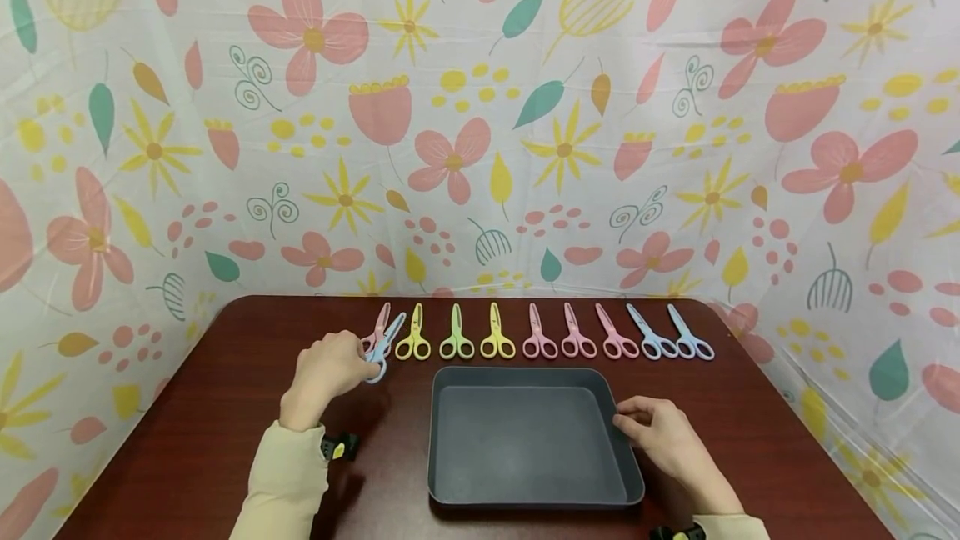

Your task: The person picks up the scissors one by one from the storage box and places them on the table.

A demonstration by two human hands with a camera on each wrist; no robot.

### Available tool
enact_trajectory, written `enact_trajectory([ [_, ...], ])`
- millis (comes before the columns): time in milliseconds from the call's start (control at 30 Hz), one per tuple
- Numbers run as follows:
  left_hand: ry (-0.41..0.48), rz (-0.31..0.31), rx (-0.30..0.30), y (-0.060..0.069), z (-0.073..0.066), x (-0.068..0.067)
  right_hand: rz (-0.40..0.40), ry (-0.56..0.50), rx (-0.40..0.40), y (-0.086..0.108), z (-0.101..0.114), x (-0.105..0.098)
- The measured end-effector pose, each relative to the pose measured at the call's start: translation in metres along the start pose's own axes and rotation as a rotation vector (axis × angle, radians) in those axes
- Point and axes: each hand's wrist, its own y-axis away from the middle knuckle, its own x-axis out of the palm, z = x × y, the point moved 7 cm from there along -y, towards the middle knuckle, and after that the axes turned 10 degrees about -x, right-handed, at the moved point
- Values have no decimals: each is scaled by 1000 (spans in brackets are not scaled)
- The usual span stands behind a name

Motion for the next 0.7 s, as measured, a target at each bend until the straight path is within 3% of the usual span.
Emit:
enact_trajectory([
  [367, 66, -12, -90, -11, 41, -8, -12, -4, 12, 1, 0, 0],
  [700, 79, -49, -148, -28, 62, -8, -19, -15, 14, 2, 0, 0],
])
